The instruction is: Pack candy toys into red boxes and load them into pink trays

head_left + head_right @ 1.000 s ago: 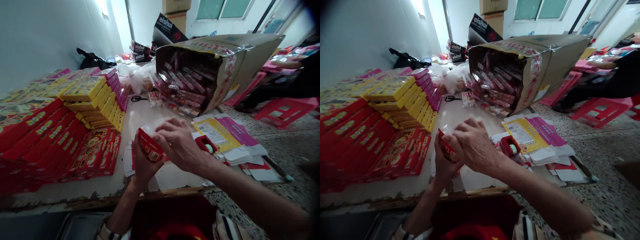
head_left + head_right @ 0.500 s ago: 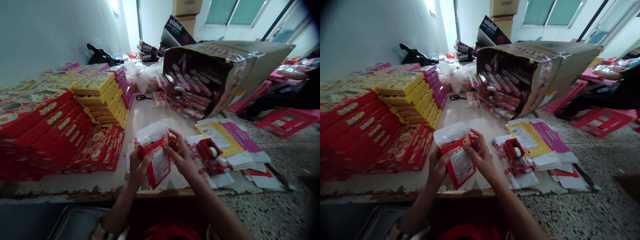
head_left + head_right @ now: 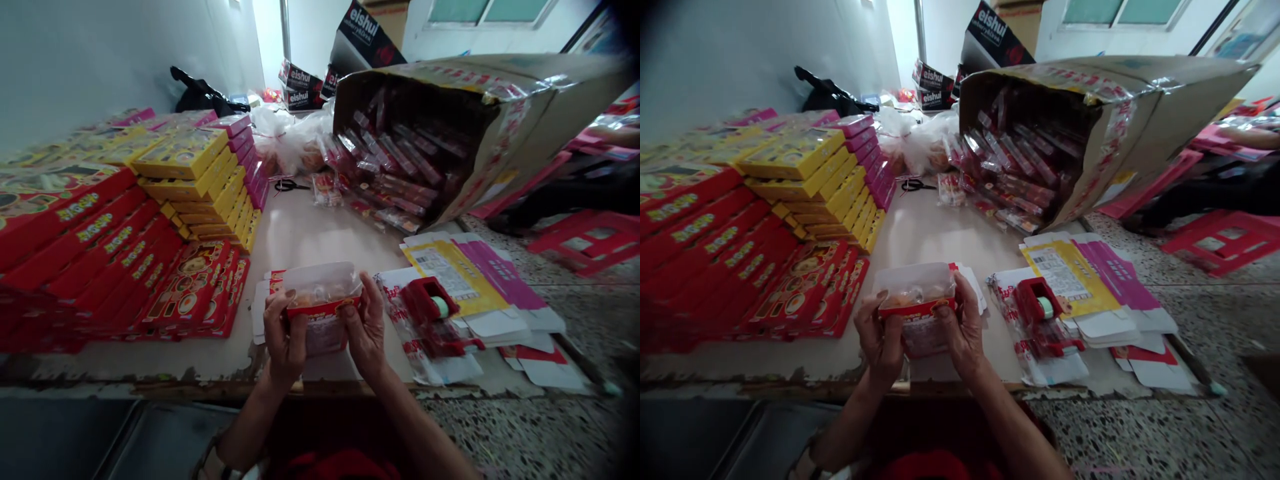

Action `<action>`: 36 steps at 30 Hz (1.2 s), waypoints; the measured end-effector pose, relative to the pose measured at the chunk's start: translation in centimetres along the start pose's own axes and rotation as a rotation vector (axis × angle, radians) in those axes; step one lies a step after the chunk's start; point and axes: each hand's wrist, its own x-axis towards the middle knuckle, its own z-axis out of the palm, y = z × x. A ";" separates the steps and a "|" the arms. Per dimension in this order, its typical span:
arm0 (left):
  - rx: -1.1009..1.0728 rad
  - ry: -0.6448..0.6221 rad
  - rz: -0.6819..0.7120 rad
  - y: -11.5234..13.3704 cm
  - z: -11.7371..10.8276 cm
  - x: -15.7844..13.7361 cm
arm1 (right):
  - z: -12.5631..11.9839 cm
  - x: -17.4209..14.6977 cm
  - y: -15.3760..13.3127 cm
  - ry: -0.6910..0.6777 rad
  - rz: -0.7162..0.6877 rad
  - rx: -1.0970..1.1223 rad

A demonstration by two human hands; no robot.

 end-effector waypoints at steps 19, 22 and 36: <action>-0.259 -0.361 -0.376 5.1 -3.2 6.2 | -3.0 3.3 -6.2 -0.337 -0.090 -0.162; -0.115 -0.353 -0.121 4.0 -4.0 6.3 | -4.0 4.3 -6.8 -0.506 -0.239 -0.329; -0.040 -0.401 -0.188 6.2 -3.5 7.2 | -3.5 6.1 -9.3 -0.497 -0.061 -0.319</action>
